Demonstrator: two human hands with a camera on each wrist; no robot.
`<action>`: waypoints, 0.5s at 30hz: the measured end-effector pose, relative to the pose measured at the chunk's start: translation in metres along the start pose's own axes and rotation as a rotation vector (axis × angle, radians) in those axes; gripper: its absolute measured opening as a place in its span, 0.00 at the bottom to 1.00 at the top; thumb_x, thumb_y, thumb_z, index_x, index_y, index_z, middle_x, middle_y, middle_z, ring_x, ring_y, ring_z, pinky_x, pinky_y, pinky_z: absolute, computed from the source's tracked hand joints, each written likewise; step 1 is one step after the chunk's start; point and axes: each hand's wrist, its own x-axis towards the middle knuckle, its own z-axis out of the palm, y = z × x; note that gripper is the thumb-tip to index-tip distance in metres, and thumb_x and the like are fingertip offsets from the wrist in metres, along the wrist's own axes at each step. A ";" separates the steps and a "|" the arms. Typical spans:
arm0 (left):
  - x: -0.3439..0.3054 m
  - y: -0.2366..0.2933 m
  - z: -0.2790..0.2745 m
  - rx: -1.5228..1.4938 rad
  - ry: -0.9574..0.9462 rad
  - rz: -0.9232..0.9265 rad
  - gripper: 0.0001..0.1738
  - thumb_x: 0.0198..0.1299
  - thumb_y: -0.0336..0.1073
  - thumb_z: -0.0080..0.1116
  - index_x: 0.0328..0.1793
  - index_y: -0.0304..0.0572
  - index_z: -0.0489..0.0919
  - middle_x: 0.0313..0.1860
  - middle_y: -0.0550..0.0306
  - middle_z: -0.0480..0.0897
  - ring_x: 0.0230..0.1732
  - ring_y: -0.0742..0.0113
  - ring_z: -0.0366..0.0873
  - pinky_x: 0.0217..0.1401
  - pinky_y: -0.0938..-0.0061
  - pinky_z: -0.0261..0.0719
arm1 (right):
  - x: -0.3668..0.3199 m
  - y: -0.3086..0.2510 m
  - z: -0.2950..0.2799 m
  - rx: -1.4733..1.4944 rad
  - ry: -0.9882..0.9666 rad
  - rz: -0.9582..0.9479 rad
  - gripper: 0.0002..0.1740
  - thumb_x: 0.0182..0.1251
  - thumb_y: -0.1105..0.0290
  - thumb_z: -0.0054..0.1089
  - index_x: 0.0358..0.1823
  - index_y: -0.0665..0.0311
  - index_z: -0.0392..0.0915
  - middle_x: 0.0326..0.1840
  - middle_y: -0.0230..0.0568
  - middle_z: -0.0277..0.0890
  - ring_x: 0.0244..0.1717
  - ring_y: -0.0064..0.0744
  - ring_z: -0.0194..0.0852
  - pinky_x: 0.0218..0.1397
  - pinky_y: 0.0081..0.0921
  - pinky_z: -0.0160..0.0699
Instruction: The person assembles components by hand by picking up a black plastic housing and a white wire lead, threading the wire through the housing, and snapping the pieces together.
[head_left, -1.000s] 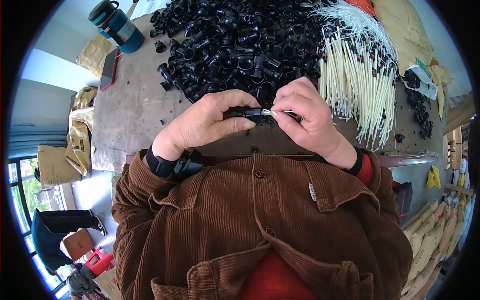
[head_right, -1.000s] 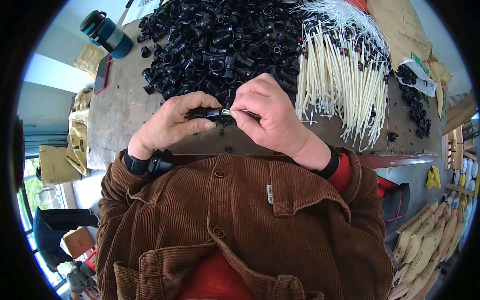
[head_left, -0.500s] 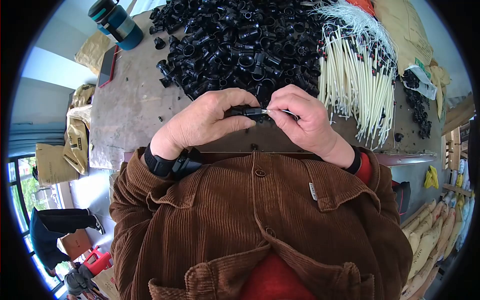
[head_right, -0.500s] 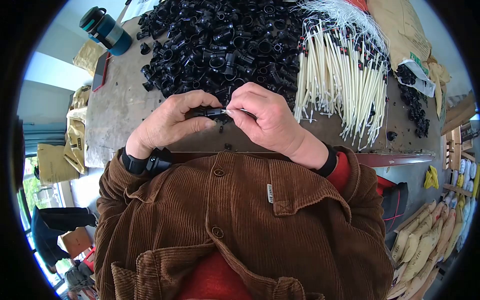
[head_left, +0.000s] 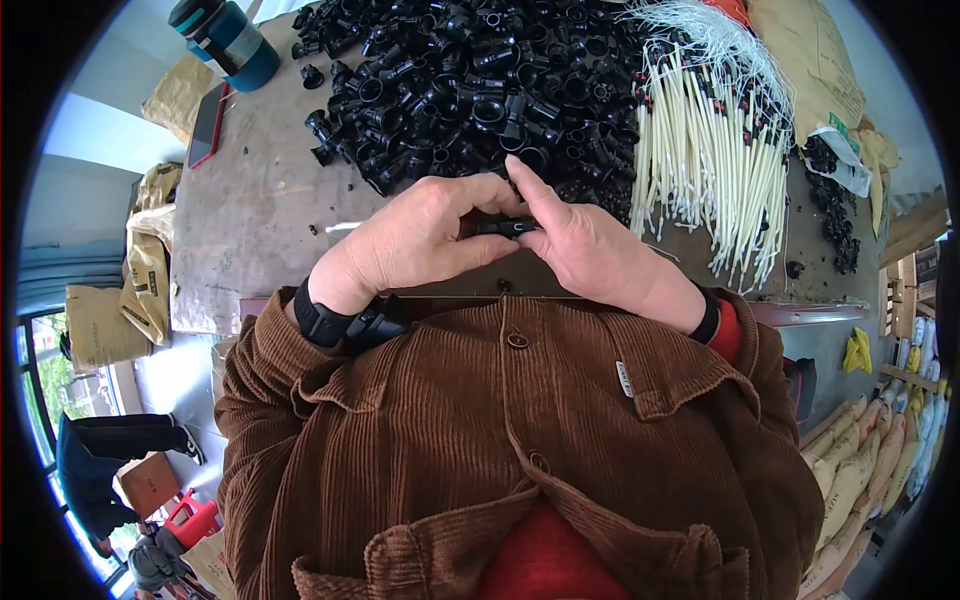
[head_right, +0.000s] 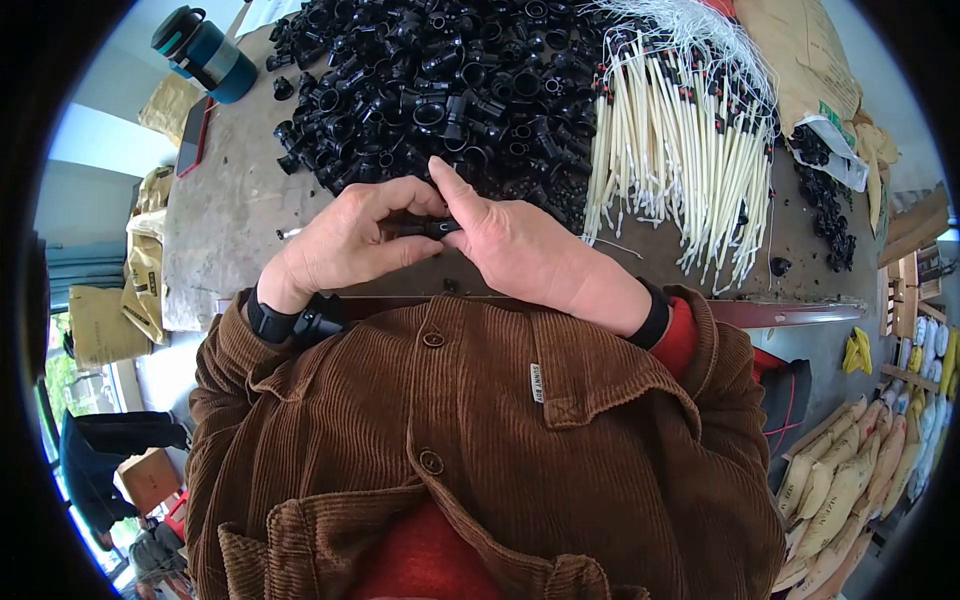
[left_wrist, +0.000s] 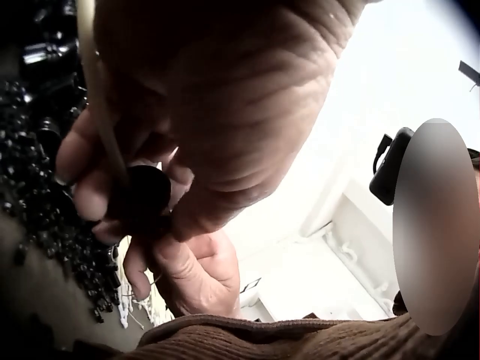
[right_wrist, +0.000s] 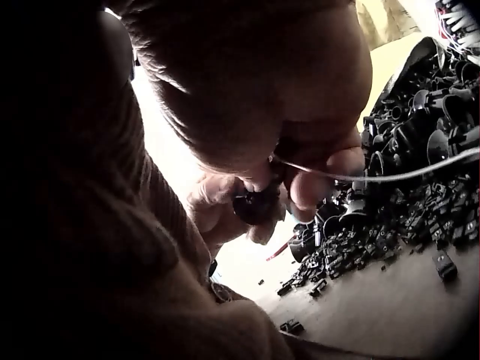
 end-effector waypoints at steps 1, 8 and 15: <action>0.000 -0.002 -0.001 -0.002 0.002 0.000 0.18 0.57 0.30 0.64 0.54 0.37 0.78 0.40 0.52 0.83 0.37 0.64 0.81 0.38 0.73 0.78 | 0.000 0.000 0.000 0.031 -0.039 0.043 0.41 0.64 0.77 0.57 0.75 0.69 0.45 0.43 0.57 0.79 0.40 0.52 0.82 0.42 0.37 0.79; 0.000 0.008 -0.009 0.075 -0.132 -0.023 0.17 0.56 0.32 0.58 0.52 0.41 0.80 0.39 0.43 0.83 0.39 0.50 0.83 0.40 0.66 0.80 | -0.002 -0.015 -0.009 0.201 -0.022 0.068 0.37 0.65 0.80 0.49 0.75 0.68 0.48 0.53 0.61 0.75 0.53 0.54 0.78 0.56 0.35 0.75; -0.012 -0.008 -0.003 -0.005 0.050 0.139 0.18 0.54 0.34 0.59 0.51 0.37 0.80 0.42 0.42 0.83 0.45 0.44 0.80 0.49 0.61 0.77 | 0.006 -0.025 -0.019 -0.087 -0.015 -0.002 0.15 0.66 0.76 0.50 0.53 0.72 0.75 0.46 0.55 0.78 0.46 0.52 0.77 0.49 0.35 0.74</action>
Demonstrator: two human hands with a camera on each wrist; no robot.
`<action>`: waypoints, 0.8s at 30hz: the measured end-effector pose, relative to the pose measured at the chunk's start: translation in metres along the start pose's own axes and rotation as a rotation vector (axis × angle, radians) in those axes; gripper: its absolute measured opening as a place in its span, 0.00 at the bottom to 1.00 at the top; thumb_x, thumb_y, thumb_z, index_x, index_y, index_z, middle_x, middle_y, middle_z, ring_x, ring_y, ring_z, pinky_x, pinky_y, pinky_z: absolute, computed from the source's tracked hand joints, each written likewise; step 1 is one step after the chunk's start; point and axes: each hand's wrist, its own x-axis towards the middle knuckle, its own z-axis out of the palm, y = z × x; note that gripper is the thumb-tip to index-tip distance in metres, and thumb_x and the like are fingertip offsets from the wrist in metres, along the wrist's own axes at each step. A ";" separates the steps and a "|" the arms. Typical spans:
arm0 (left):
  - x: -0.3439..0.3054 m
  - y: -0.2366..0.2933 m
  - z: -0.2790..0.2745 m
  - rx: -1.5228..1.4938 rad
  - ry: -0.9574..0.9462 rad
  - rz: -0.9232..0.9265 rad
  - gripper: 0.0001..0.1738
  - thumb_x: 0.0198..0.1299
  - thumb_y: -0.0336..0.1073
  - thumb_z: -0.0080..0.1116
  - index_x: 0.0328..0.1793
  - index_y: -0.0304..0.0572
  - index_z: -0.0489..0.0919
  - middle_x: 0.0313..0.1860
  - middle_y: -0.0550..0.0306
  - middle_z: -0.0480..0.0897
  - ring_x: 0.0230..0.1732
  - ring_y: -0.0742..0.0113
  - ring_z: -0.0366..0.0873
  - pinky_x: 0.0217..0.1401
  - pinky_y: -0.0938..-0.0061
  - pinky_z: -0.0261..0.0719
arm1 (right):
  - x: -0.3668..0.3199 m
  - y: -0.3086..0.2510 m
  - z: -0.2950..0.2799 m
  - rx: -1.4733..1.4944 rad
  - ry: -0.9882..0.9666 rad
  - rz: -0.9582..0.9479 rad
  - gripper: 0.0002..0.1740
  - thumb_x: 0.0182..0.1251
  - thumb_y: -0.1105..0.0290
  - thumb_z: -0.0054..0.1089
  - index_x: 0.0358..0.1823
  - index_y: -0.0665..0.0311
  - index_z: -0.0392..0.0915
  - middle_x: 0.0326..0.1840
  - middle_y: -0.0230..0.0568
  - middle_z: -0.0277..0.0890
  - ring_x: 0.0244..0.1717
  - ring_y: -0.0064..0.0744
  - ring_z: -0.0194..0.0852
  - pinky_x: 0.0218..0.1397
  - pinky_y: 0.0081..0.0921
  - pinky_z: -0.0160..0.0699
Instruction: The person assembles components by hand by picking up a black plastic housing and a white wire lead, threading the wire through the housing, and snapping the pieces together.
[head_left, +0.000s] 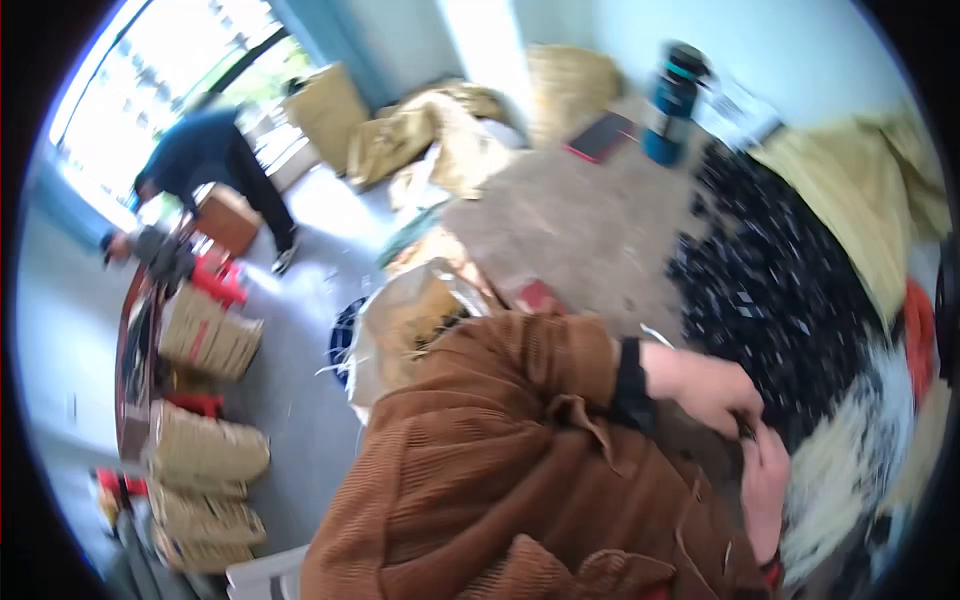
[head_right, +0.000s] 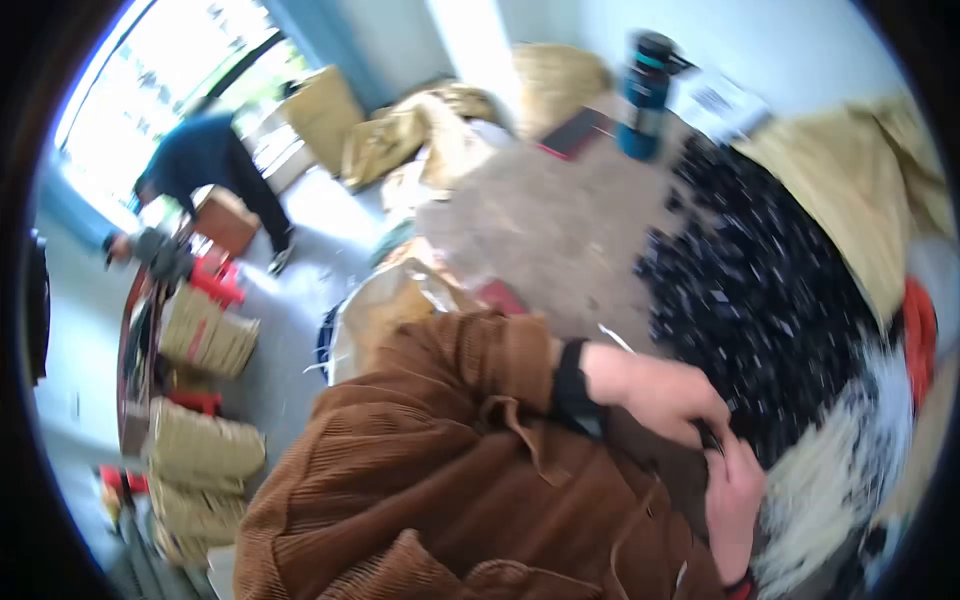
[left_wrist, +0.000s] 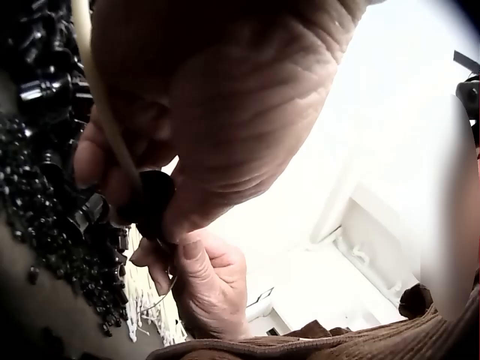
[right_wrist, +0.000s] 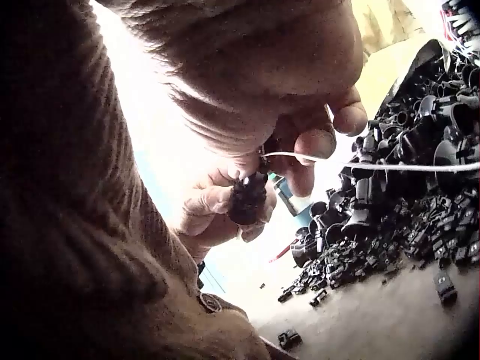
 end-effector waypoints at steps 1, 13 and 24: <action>-0.004 0.002 -0.003 0.037 0.024 -0.020 0.16 0.53 0.35 0.59 0.48 0.36 0.81 0.40 0.42 0.83 0.44 0.43 0.80 0.48 0.60 0.77 | 0.000 0.005 0.003 -0.052 0.004 0.001 0.15 0.67 0.76 0.49 0.53 0.72 0.75 0.44 0.54 0.78 0.45 0.51 0.77 0.49 0.34 0.74; -0.022 0.005 -0.002 0.189 0.176 -0.185 0.11 0.49 0.34 0.57 0.35 0.35 0.83 0.32 0.42 0.83 0.38 0.44 0.80 0.42 0.57 0.78 | 0.022 0.011 0.044 0.228 0.075 -0.061 0.19 0.70 0.75 0.44 0.59 0.76 0.71 0.50 0.53 0.78 0.52 0.40 0.76 0.55 0.30 0.71; -0.031 0.011 -0.004 0.427 -0.052 -0.190 0.11 0.50 0.37 0.57 0.29 0.38 0.84 0.26 0.46 0.83 0.31 0.47 0.80 0.36 0.59 0.78 | 0.031 -0.007 0.043 0.252 -0.266 0.083 0.12 0.65 0.73 0.49 0.44 0.76 0.74 0.35 0.47 0.79 0.38 0.32 0.74 0.45 0.29 0.73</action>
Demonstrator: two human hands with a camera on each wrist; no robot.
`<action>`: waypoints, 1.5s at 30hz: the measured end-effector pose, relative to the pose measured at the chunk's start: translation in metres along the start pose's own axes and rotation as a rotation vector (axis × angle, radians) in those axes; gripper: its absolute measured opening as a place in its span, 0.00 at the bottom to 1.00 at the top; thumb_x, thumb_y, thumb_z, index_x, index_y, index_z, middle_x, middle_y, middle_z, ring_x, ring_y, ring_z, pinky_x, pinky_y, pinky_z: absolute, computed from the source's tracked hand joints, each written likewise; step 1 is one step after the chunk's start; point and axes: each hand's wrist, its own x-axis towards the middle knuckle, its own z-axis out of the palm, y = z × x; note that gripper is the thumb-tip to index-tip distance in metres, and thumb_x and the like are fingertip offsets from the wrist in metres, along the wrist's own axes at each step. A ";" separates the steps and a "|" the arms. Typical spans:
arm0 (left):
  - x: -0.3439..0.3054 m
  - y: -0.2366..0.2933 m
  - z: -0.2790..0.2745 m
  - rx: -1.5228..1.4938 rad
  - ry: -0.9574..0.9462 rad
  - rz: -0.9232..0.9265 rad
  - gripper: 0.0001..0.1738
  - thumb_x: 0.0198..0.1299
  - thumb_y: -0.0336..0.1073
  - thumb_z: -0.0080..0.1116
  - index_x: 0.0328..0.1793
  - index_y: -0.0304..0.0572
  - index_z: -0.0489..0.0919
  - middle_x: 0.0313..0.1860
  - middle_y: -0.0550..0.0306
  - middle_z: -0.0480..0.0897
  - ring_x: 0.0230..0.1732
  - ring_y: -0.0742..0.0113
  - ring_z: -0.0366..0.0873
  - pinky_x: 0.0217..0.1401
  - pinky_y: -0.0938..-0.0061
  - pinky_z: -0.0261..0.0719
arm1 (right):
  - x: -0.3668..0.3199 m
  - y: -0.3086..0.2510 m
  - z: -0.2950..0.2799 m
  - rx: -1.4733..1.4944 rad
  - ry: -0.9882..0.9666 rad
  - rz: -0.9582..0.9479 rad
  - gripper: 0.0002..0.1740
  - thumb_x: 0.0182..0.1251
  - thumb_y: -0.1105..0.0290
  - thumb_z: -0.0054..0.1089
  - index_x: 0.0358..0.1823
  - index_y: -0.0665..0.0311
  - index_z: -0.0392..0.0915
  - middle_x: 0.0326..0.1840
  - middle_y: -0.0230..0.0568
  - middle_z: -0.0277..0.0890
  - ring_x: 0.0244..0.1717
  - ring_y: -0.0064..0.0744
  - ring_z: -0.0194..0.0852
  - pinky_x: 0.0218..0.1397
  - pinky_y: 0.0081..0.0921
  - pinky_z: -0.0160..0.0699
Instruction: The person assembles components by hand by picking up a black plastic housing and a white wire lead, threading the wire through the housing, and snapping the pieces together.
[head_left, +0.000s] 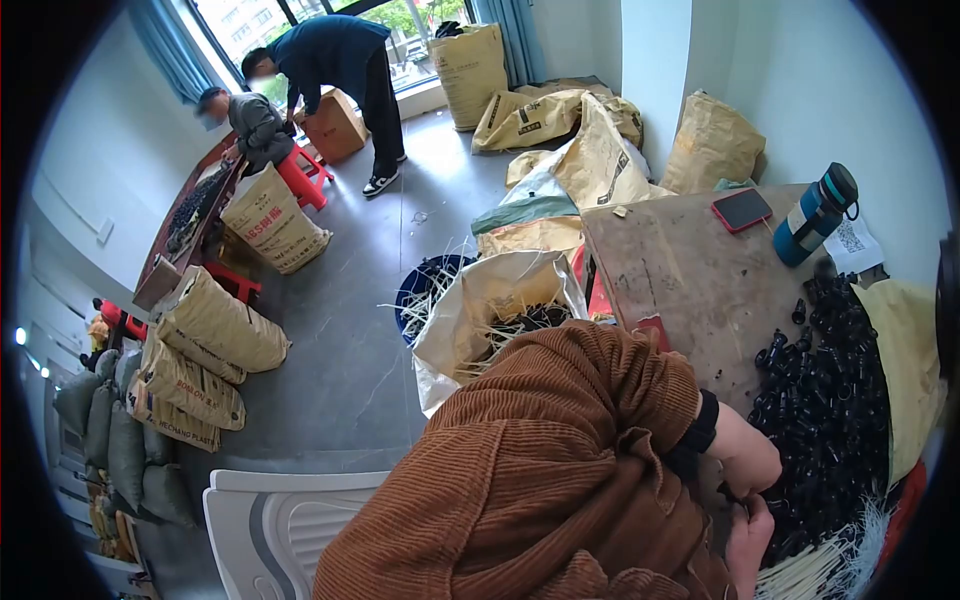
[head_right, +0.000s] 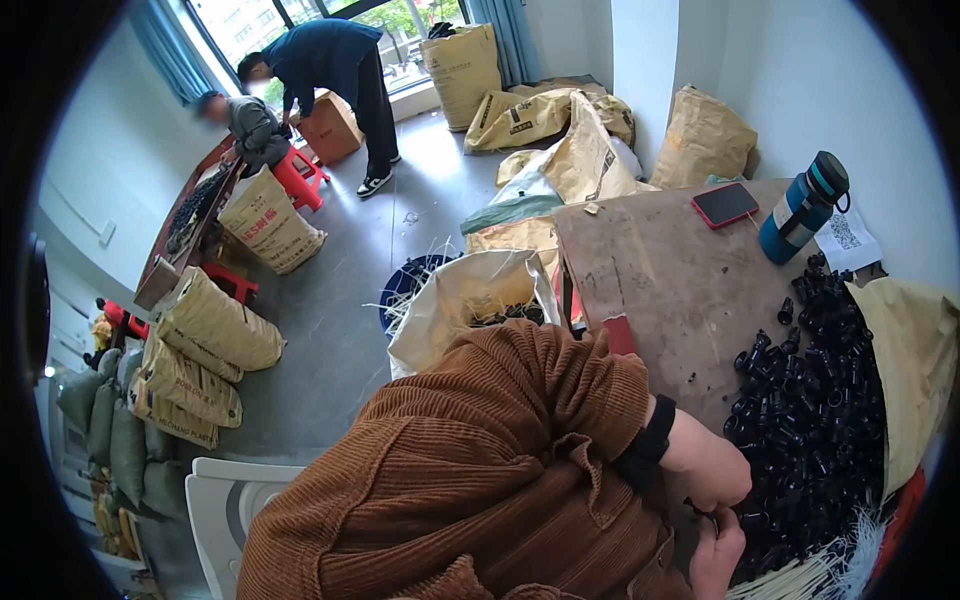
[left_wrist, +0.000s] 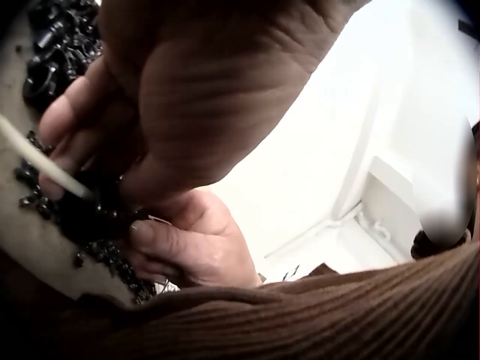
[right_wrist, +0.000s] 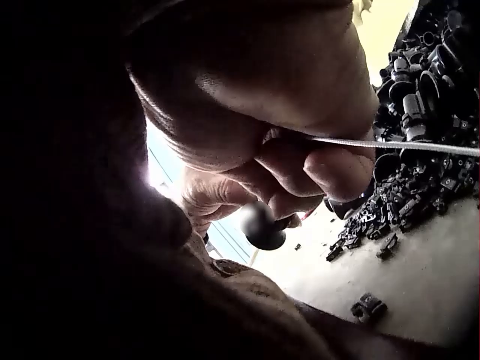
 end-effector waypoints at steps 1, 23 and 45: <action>-0.006 0.012 -0.005 0.123 0.004 0.045 0.10 0.50 0.37 0.57 0.28 0.39 0.84 0.25 0.48 0.83 0.30 0.49 0.80 0.35 0.60 0.78 | 0.001 0.001 0.002 0.020 0.004 -0.094 0.12 0.65 0.73 0.49 0.42 0.76 0.74 0.34 0.46 0.79 0.36 0.31 0.73 0.44 0.28 0.73; 0.031 0.006 -0.010 -0.178 0.270 0.074 0.15 0.54 0.43 0.57 0.27 0.40 0.84 0.24 0.53 0.83 0.26 0.60 0.81 0.28 0.65 0.76 | -0.009 -0.021 -0.008 0.208 0.286 -0.064 0.16 0.72 0.66 0.54 0.50 0.72 0.79 0.38 0.43 0.81 0.34 0.31 0.72 0.39 0.30 0.71; -0.068 -0.021 -0.042 -0.849 -0.373 -0.382 0.05 0.62 0.30 0.60 0.38 0.34 0.80 0.28 0.65 0.79 0.31 0.82 0.73 0.33 0.81 0.72 | -0.009 0.011 0.009 0.436 0.265 -0.147 0.04 0.58 0.75 0.60 0.26 0.67 0.79 0.21 0.30 0.73 0.19 0.19 0.66 0.20 0.21 0.60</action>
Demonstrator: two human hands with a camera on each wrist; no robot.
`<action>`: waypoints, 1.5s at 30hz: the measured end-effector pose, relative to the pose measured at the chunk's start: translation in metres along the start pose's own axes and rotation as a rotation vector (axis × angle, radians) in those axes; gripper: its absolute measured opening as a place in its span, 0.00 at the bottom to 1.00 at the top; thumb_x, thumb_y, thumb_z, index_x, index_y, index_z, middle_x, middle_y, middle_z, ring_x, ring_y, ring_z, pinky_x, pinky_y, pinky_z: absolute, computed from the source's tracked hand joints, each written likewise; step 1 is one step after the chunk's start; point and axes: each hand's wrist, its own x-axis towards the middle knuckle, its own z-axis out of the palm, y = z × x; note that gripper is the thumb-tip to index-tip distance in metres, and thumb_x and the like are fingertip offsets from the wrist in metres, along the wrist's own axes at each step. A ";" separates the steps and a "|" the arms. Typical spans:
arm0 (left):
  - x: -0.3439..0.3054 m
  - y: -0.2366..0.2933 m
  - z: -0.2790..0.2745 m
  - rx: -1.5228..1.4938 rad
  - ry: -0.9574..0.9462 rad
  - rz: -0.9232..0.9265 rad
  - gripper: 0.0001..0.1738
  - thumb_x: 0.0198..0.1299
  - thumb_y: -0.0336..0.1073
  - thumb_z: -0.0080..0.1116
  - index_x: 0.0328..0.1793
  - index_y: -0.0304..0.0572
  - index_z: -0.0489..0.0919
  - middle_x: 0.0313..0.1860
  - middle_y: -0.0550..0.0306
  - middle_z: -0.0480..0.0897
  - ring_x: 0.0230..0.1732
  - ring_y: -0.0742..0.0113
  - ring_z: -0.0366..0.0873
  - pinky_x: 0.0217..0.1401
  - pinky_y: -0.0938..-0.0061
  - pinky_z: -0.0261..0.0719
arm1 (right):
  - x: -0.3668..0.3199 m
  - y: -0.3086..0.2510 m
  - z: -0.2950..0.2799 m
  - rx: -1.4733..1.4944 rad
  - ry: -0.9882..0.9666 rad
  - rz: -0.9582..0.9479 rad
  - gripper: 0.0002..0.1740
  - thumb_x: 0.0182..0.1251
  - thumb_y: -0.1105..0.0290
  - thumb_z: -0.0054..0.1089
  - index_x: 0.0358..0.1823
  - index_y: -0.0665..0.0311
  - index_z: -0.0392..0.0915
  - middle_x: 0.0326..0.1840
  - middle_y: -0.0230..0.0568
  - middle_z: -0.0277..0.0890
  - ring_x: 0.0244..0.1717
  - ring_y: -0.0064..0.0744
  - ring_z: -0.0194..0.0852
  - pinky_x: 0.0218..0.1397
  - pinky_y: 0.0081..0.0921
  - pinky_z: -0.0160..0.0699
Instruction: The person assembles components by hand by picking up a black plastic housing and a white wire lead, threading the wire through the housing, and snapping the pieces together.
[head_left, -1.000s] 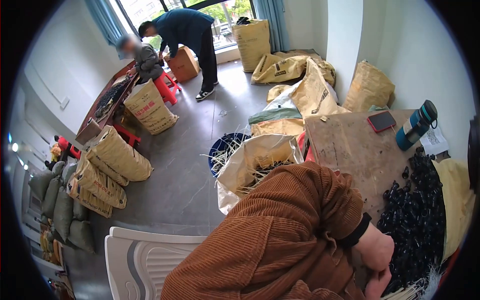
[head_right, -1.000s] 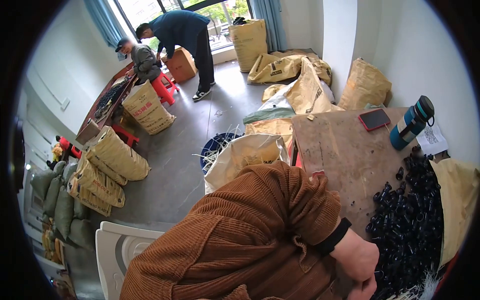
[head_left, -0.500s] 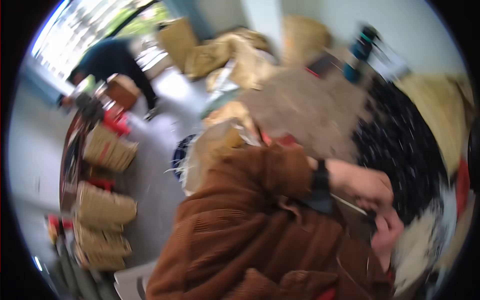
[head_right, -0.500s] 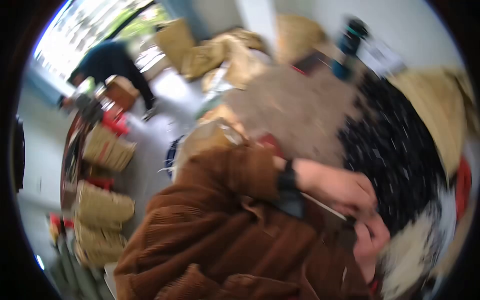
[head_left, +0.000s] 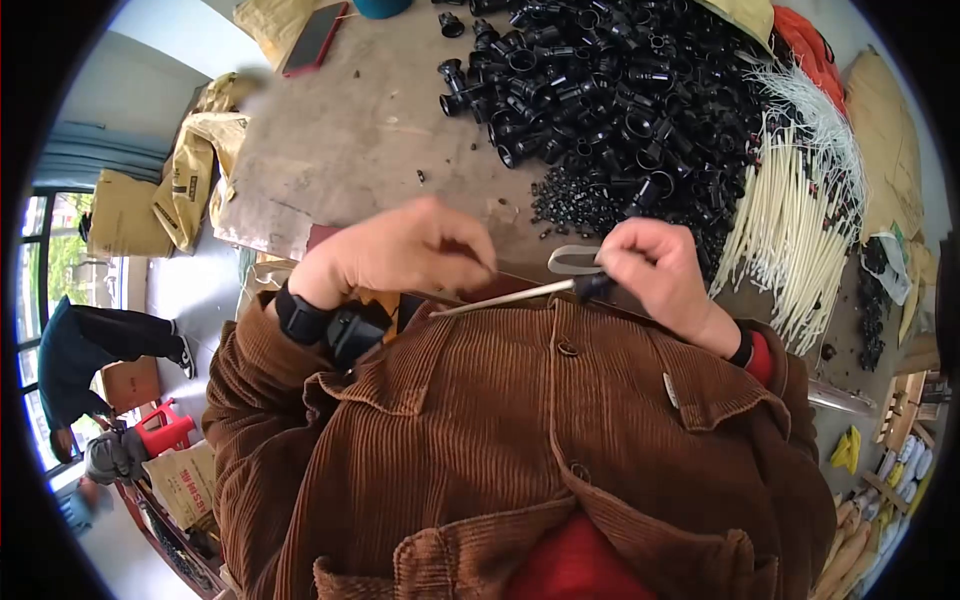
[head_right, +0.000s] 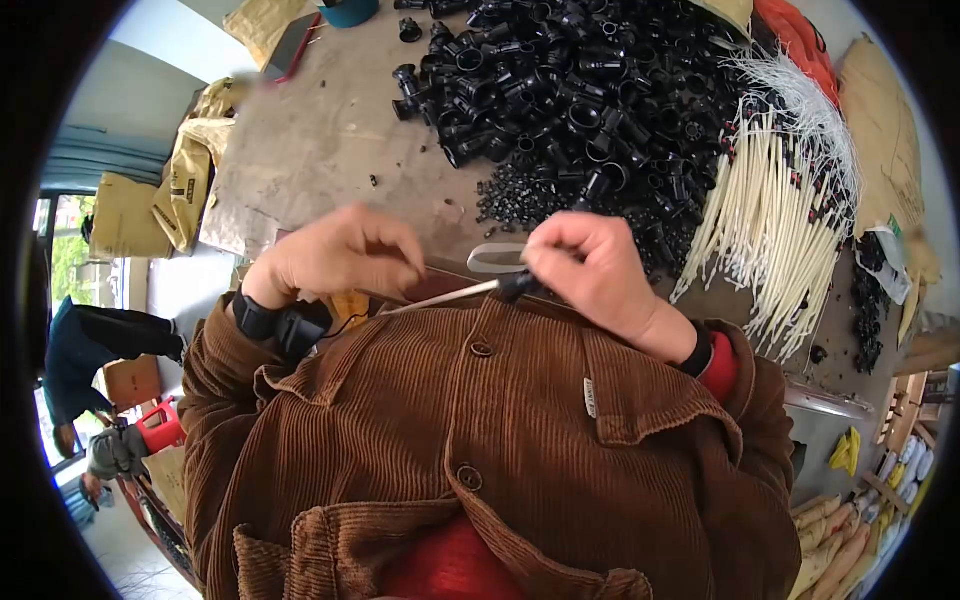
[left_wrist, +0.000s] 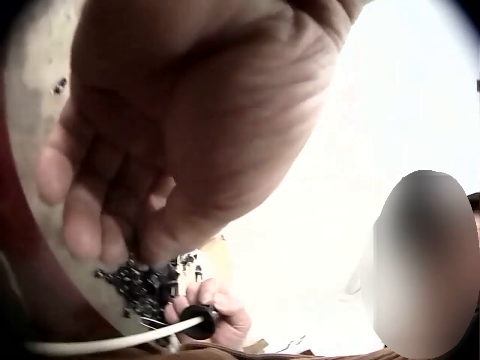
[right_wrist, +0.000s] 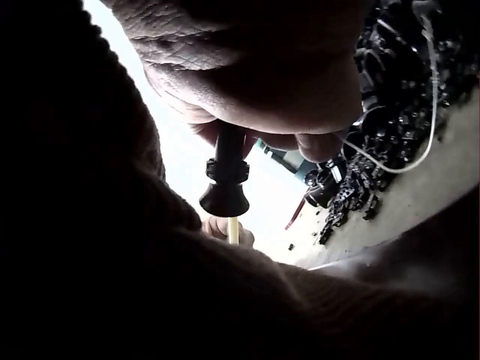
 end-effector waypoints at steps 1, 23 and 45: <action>0.001 -0.012 -0.006 0.111 0.140 -0.011 0.05 0.61 0.30 0.60 0.39 0.35 0.80 0.29 0.63 0.80 0.31 0.80 0.74 0.34 0.80 0.73 | 0.000 0.009 -0.005 0.048 0.108 0.059 0.05 0.60 0.74 0.59 0.27 0.66 0.79 0.22 0.27 0.73 0.20 0.17 0.65 0.20 0.20 0.59; 0.096 -0.027 -0.021 0.916 0.602 0.354 0.08 0.50 0.33 0.57 0.33 0.36 0.78 0.31 0.45 0.81 0.34 0.47 0.82 0.37 0.57 0.80 | -0.004 0.028 -0.026 0.199 0.241 0.296 0.06 0.61 0.75 0.54 0.26 0.64 0.72 0.24 0.25 0.65 0.26 0.16 0.59 0.28 0.17 0.59; 0.057 0.040 0.037 0.670 0.422 0.458 0.16 0.54 0.30 0.56 0.47 0.29 0.72 0.35 0.37 0.81 0.40 0.38 0.78 0.42 0.54 0.76 | 0.008 0.020 -0.011 0.383 0.123 0.266 0.05 0.64 0.78 0.57 0.40 0.70 0.78 0.38 0.36 0.78 0.38 0.24 0.75 0.42 0.20 0.74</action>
